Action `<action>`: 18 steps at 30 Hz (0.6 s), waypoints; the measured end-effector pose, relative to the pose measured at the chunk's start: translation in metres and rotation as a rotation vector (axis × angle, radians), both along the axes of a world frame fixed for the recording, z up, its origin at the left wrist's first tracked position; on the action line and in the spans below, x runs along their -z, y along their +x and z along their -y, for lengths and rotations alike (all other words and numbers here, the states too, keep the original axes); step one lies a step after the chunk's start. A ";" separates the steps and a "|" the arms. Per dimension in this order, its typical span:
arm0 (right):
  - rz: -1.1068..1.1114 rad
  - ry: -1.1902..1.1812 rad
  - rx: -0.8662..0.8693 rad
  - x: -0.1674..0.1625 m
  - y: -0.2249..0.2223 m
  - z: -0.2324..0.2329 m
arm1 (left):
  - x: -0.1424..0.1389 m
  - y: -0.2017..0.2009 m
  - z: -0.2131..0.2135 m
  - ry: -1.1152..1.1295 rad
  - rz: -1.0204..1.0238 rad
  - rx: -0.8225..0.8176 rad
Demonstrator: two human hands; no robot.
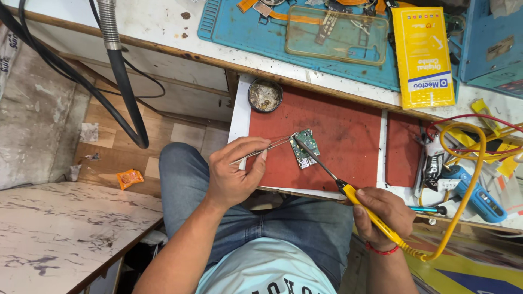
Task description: The person solders a small green circuit board on a repair bench, holding the board steady with tweezers in one hand while applying a soldering iron to its components with the other. They reposition and flip the board repeatedly to solder different sides and touch the iron to various points across the board.
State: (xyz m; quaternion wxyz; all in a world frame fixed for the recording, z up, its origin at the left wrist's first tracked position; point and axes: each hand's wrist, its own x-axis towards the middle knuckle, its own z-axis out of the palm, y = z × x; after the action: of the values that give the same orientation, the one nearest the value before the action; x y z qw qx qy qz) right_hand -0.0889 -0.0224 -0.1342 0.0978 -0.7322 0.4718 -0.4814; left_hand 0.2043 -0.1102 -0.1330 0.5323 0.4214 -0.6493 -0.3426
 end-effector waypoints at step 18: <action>0.108 -0.113 0.090 0.020 -0.009 -0.013 | 0.001 -0.001 0.000 -0.011 0.012 0.018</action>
State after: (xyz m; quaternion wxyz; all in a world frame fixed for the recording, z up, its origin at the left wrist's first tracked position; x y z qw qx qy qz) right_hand -0.0982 -0.0094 -0.1537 0.0597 -0.6876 0.4704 -0.5499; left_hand 0.2037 -0.1103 -0.1339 0.5276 0.4145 -0.6583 -0.3413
